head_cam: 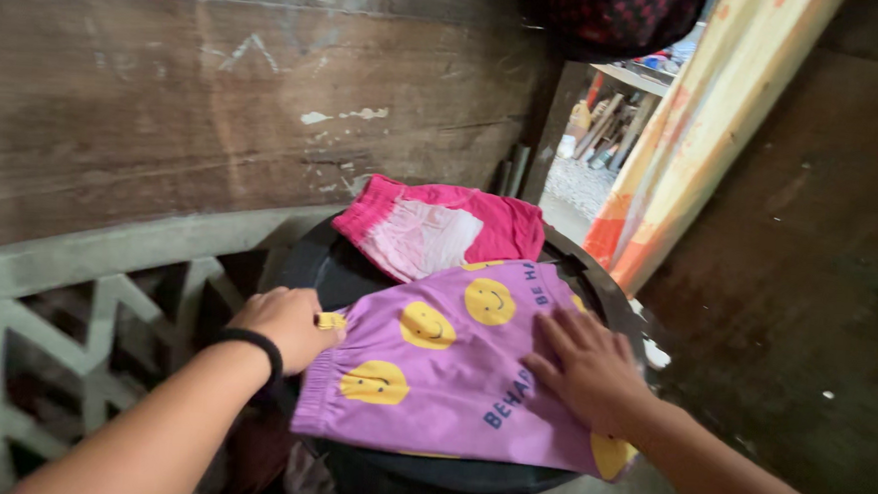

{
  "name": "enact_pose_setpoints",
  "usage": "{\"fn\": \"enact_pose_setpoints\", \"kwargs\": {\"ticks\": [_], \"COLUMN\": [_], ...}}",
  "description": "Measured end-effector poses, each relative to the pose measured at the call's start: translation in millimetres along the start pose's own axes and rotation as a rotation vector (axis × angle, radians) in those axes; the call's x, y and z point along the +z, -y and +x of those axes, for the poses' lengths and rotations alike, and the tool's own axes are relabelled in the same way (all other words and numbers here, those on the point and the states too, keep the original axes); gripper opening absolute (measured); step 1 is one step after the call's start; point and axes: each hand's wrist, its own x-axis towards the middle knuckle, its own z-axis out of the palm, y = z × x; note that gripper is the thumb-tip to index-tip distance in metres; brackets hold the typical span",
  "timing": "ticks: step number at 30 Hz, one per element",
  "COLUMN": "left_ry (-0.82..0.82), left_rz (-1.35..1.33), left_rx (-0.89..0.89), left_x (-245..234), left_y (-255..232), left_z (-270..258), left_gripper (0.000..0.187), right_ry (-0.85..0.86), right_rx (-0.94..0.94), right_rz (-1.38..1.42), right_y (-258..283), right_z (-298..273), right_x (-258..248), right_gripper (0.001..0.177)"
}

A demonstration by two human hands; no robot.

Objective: The person picks up several garments from a pile on a plastic chair, folds each one by hand, and places them into an open drawer in a green storage unit.

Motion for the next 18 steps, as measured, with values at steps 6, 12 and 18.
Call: {"fn": "enact_pose_setpoints", "kwargs": {"ticks": [6,12,18], "left_ry": [0.034,0.048,0.029], "left_rz": [0.031,-0.119,-0.209], "left_rx": [0.067,-0.028,-0.085], "left_x": [2,1,5], "left_y": [-1,-10,-1], "left_z": [-6,-10,-7], "left_gripper": [0.067,0.060,0.076], "right_ry": [-0.110,-0.117,0.031], "right_rx": [-0.120,-0.048,-0.069], "right_rz": [0.097,0.117,0.125], "right_y": [11,34,-15], "right_z": [-2,14,16], "right_x": [-3,-11,-16], "right_gripper": [0.063,0.058,0.052]}}
